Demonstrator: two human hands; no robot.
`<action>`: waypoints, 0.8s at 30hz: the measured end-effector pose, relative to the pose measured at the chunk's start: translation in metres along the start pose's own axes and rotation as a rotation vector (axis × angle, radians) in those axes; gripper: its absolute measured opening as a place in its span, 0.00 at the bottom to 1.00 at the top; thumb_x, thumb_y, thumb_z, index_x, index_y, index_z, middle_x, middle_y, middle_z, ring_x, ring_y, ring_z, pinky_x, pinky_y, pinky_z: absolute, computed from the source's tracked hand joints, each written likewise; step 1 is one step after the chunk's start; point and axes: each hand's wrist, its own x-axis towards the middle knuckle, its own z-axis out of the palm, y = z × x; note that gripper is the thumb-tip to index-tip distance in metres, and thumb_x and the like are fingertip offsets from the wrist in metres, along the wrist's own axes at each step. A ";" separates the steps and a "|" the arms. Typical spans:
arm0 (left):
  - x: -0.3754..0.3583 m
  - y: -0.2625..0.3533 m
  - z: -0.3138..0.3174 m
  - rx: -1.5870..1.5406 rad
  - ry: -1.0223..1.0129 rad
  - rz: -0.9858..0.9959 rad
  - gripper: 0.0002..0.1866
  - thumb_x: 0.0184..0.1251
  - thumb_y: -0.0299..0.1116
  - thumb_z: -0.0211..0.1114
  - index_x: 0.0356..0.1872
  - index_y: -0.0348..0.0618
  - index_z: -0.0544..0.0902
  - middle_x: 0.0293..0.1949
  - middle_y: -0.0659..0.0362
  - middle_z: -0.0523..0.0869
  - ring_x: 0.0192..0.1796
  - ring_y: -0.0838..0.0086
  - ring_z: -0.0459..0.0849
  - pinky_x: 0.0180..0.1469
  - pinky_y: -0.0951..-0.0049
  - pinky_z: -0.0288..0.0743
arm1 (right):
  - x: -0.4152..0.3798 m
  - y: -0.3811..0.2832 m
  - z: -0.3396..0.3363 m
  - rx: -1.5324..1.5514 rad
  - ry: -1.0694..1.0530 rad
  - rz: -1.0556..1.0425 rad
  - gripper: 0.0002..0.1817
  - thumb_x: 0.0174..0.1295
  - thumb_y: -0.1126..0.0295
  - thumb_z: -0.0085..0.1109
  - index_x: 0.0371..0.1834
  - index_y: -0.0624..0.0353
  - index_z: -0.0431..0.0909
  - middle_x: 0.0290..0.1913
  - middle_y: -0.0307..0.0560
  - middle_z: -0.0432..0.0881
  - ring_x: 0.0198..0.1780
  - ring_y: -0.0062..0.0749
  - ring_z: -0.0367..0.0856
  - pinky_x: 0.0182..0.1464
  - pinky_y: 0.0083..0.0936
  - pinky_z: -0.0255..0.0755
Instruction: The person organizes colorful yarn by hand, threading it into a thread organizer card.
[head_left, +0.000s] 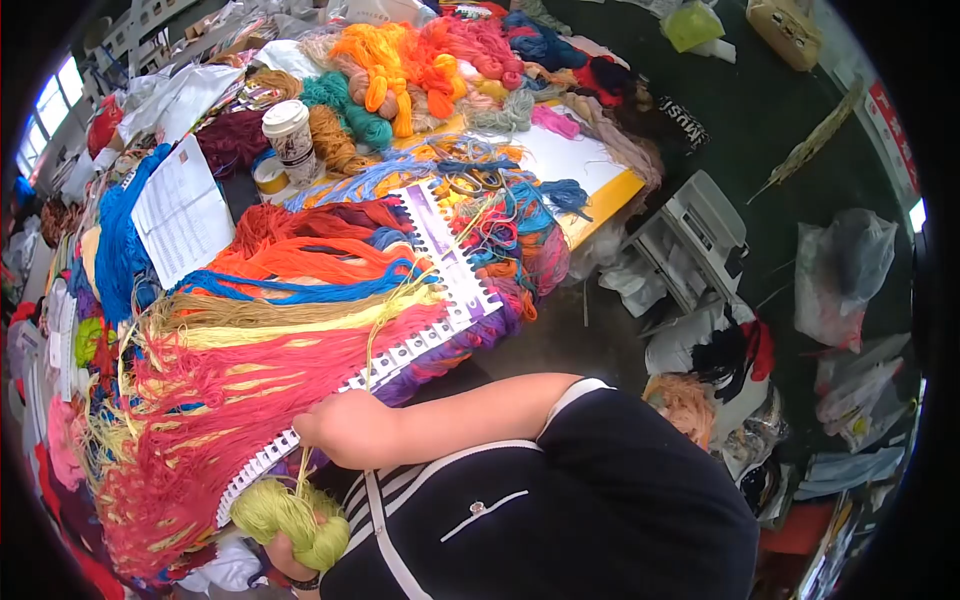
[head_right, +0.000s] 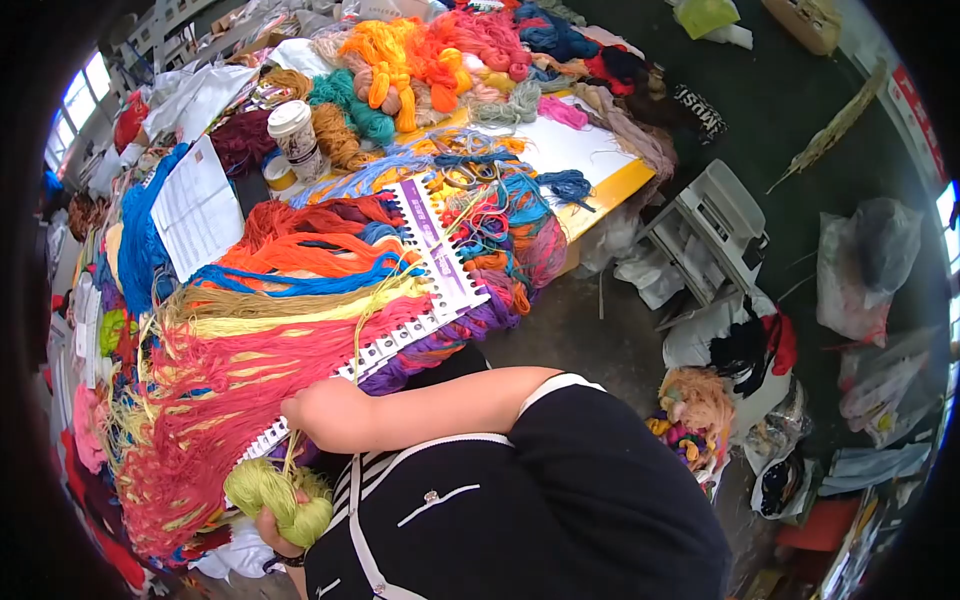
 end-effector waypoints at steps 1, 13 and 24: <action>-0.001 -0.002 0.000 -0.053 0.044 -0.024 0.30 0.61 0.52 0.43 0.45 0.30 0.74 0.30 0.48 0.80 0.35 0.63 0.78 0.43 0.63 0.71 | 0.001 0.003 -0.001 0.002 -0.001 -0.001 0.06 0.52 0.70 0.55 0.30 0.59 0.75 0.27 0.53 0.80 0.34 0.49 0.81 0.35 0.43 0.73; 0.009 0.020 -0.066 -0.375 0.086 0.145 0.31 0.67 0.53 0.49 0.60 0.35 0.65 0.46 0.51 0.76 0.45 0.65 0.76 0.52 0.60 0.72 | 0.008 0.018 -0.033 -0.159 0.297 -0.116 0.09 0.45 0.75 0.54 0.32 0.54 0.75 0.28 0.48 0.78 0.33 0.47 0.79 0.33 0.42 0.72; 0.036 0.058 -0.005 -0.531 0.368 0.102 0.24 0.74 0.44 0.45 0.64 0.40 0.65 0.59 0.49 0.74 0.50 0.67 0.79 0.51 0.64 0.76 | 0.054 -0.039 -0.033 0.058 0.104 -0.339 0.26 0.49 0.64 0.70 0.51 0.62 0.75 0.50 0.56 0.78 0.53 0.50 0.76 0.56 0.39 0.68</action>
